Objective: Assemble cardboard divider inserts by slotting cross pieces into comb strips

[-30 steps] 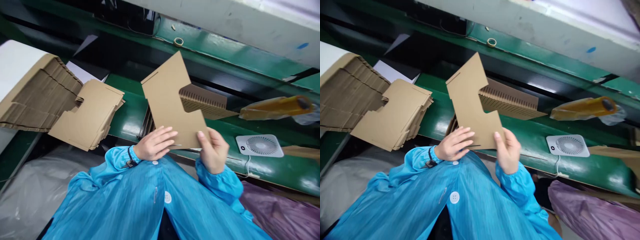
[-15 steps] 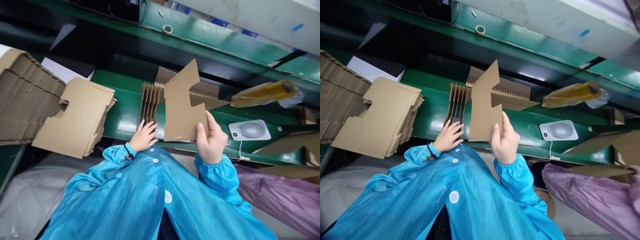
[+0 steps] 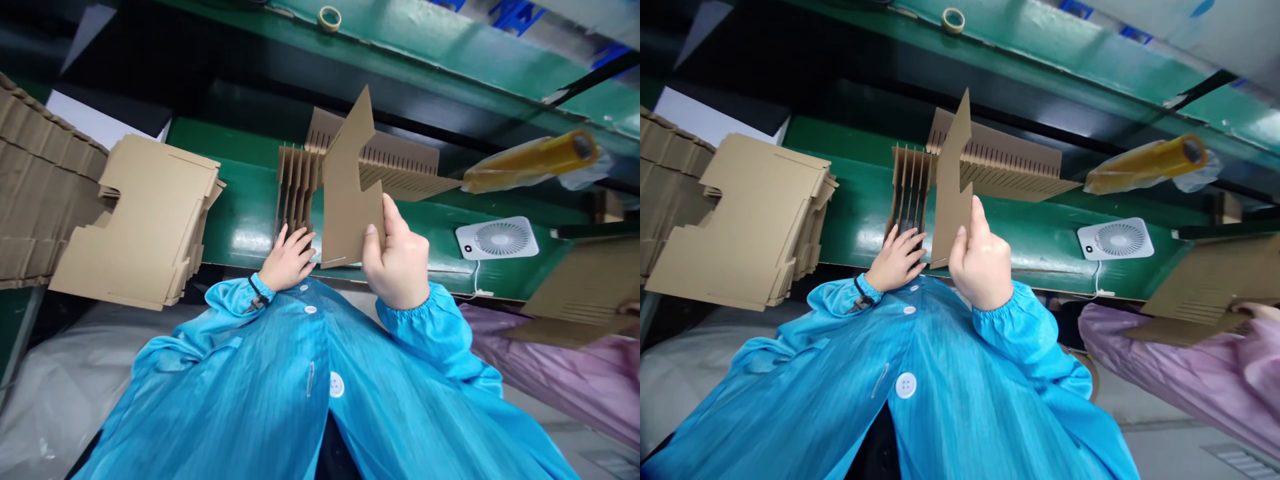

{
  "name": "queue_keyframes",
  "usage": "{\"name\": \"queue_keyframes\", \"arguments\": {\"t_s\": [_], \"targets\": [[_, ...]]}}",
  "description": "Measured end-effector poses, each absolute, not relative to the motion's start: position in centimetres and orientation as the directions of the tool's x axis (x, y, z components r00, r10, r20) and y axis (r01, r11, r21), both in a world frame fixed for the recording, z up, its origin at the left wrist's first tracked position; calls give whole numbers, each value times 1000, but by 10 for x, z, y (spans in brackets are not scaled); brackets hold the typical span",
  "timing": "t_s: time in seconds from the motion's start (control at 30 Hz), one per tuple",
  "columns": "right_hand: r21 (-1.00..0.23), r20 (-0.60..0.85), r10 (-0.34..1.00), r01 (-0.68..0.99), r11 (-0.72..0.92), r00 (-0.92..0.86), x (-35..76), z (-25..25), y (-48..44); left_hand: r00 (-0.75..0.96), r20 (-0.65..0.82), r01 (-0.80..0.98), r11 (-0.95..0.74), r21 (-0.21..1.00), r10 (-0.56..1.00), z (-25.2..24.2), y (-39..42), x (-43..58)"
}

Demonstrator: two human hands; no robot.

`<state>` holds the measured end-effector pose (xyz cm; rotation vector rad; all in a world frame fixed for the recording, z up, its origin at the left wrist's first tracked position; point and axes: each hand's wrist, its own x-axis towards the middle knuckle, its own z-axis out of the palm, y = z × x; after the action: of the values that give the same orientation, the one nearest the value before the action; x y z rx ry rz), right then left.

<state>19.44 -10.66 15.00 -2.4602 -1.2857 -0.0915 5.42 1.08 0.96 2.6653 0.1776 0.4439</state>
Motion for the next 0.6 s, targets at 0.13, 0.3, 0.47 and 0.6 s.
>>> {"name": "queue_keyframes", "arguments": {"t_s": [0.13,0.3,0.47,0.6], "targets": [[-234,176,815,828,-510,552,196,143,-103,938,293,50,-907,418,186,10,11,55],[-217,111,835,833,-508,538,189,134,-104,933,305,44,-899,435,193,10,11,56],[-238,26,840,819,-522,543,180,119,-103,940,284,44,-894,446,188,12,12,56],[-257,-90,833,795,-549,546,170,98,-99,945,281,33,-903,428,168,13,13,55]]}}
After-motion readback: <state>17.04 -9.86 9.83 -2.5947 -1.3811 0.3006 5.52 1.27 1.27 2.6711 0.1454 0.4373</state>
